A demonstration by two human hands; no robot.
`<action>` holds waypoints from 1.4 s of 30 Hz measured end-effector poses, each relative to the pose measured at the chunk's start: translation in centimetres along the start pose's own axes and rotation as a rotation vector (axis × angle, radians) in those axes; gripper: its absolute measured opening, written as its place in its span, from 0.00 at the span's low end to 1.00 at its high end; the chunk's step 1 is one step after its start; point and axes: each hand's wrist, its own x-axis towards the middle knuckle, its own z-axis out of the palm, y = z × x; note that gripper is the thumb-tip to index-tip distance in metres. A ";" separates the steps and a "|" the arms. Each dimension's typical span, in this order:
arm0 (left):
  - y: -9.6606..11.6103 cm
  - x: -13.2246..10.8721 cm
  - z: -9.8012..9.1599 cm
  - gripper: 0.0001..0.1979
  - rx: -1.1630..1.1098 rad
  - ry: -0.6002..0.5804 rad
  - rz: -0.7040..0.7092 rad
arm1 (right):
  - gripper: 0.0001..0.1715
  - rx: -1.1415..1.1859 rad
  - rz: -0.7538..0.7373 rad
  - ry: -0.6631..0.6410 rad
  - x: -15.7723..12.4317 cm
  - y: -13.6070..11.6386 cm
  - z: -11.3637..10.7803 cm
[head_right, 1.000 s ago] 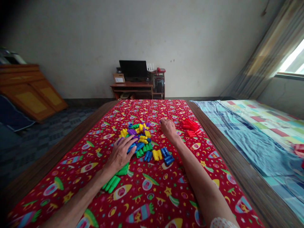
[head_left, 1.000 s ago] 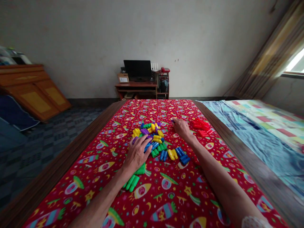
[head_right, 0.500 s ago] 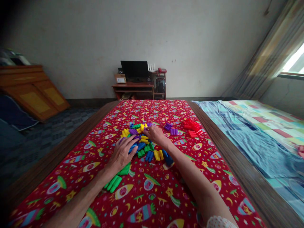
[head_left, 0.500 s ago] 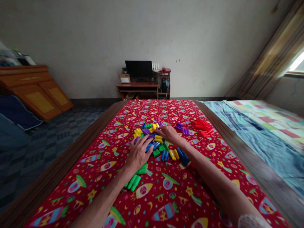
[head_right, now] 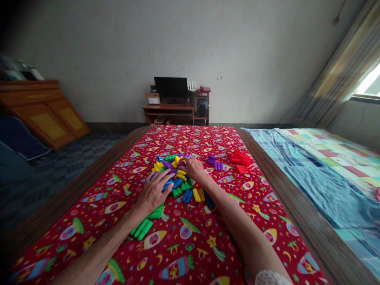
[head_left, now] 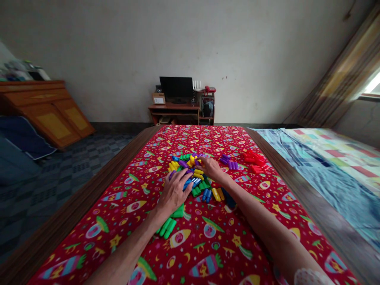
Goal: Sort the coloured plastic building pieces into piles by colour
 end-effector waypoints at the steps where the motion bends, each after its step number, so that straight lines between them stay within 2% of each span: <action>1: 0.0 0.0 0.0 0.20 0.003 0.001 -0.001 | 0.22 -0.028 0.009 -0.012 0.1 -0.3 0.1; 4: -0.1 -0.1 0.1 0.20 0.008 0.000 -0.002 | 0.18 -0.043 0.010 0.042 0.1 -0.4 0.0; 6: -0.2 -0.1 0.1 0.20 0.006 -0.007 -0.002 | 0.16 -0.002 -0.007 0.120 0.0 0.1 -0.5; 8: -0.2 -0.1 0.1 0.20 -0.006 -0.015 -0.004 | 0.16 0.078 -0.031 0.140 -0.2 0.6 -1.4; 11: 0.0 -0.2 0.0 0.24 -0.050 0.012 -0.025 | 0.16 0.229 -0.138 0.052 -0.4 0.9 -2.8; 15: 0.0 -0.3 0.2 0.27 -0.064 0.023 -0.029 | 0.16 0.299 -0.305 -0.080 -1.0 -0.5 -3.8; 18: -0.2 -0.3 0.5 0.25 -0.071 0.041 -0.045 | 0.16 0.333 -0.443 -0.220 -1.5 -2.1 -4.3; 20: -0.3 -0.2 0.5 0.18 -0.098 0.069 -0.049 | 0.17 0.346 -0.481 -0.273 -1.6 -2.7 -5.0; 22: -0.3 0.0 0.2 0.14 -0.117 0.070 -0.027 | 0.17 0.347 -0.450 -0.275 -1.5 -2.5 -6.0; 24: -0.2 0.1 -0.1 0.15 -0.124 0.058 0.002 | 0.17 0.347 -0.386 -0.237 -1.2 -1.5 -7.0; 27: 0.1 0.1 -0.4 0.16 -0.130 0.044 0.020 | 0.16 0.258 -0.235 -0.080 -0.7 1.1 -7.6; 31: 0.3 0.0 -0.5 0.14 -0.140 0.049 0.004 | 0.15 0.023 0.057 0.188 -0.4 4.9 -6.1; 34: 0.3 0.1 -0.6 0.12 -0.130 0.093 -0.033 | 0.15 -0.081 0.180 0.191 -0.7 6.9 -4.7; 36: 0.3 0.2 -0.6 0.11 -0.112 0.123 -0.065 | 0.14 -0.127 0.199 0.140 -0.9 7.5 -4.3; 38: 0.2 0.2 -0.6 0.10 -0.103 0.137 -0.086 | 0.13 -0.141 0.168 0.157 -0.9 7.2 -4.2; 40: 0.1 0.2 -0.4 0.10 -0.110 0.147 -0.089 | 0.15 -0.115 0.082 0.220 -0.9 5.8 -4.4; 42: -0.1 0.1 -0.2 0.09 -0.127 0.158 -0.092 | 0.16 -0.077 -0.032 0.182 -0.9 3.3 -4.3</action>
